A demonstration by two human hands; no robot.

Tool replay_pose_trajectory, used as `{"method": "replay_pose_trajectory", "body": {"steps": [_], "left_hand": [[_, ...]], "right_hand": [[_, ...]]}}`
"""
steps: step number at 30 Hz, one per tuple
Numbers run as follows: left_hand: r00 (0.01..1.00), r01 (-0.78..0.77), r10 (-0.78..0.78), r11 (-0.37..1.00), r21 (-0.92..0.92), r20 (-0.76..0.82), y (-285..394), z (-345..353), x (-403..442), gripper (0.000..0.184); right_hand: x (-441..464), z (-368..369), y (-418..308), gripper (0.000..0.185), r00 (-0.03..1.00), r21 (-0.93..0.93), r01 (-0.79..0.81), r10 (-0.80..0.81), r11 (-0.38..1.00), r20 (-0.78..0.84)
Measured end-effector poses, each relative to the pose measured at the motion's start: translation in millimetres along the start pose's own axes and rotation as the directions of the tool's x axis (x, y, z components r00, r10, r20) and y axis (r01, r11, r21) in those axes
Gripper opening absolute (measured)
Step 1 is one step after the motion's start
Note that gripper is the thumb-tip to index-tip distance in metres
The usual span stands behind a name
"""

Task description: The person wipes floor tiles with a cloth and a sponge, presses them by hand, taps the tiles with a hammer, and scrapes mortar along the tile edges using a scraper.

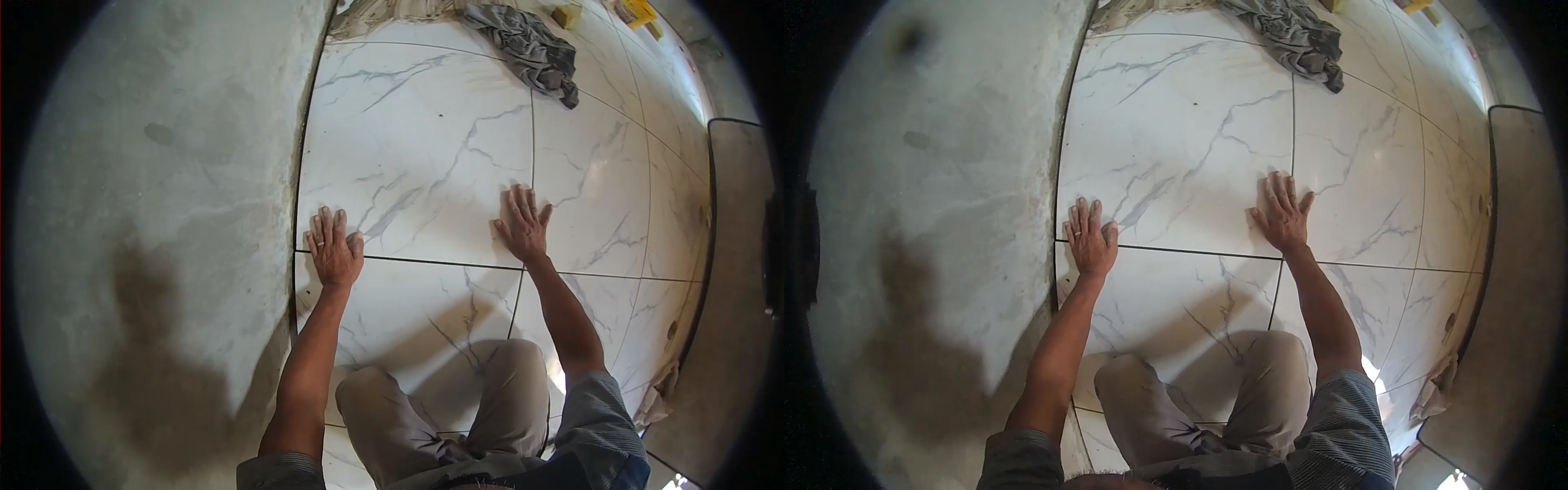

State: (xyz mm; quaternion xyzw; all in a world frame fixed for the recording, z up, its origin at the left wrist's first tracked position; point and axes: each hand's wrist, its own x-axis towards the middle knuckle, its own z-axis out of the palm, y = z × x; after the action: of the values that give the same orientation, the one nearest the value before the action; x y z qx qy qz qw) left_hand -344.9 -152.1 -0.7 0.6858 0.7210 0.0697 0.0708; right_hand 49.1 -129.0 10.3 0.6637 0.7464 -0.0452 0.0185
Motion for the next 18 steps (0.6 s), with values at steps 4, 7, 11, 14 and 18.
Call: {"method": "replay_pose_trajectory", "body": {"steps": [4, 7, 11, 14, 18], "left_hand": [[1.000, 0.007, -0.008, 1.000, -0.022, -0.016, 1.9, -1.8, 0.7, 0.062], [1.000, 0.024, -0.024, 0.999, -0.030, -0.008, -0.1, -2.2, 0.4, 0.062], [0.992, -0.049, 0.043, 0.998, -0.050, -0.117, -1.2, -4.9, -1.5, 0.062], [0.997, -0.018, 0.008, 0.993, -0.114, -0.082, -1.3, -10.1, -0.7, 0.063], [1.000, -0.008, 0.009, 0.995, -0.104, 0.013, -5.0, -16.9, 0.6, 0.066]], "right_hand": [[-0.3, -0.9, -0.3, 0.069, 1.000, 0.001, 0.004, -0.004, 1.000, -0.002], [2.2, 3.8, -0.2, 0.069, 1.000, 0.010, 0.000, 0.000, 1.000, 0.006], [-10.2, -1.9, -5.2, 0.068, 0.999, 0.144, -0.031, 0.026, 0.989, 0.035], [-72.4, -9.9, 0.4, 0.071, 0.982, 0.183, -0.134, 0.106, 0.974, 0.156], [-214.7, -35.7, 44.5, 0.068, 0.974, 0.264, -0.157, 0.105, 0.952, 0.200]]}}
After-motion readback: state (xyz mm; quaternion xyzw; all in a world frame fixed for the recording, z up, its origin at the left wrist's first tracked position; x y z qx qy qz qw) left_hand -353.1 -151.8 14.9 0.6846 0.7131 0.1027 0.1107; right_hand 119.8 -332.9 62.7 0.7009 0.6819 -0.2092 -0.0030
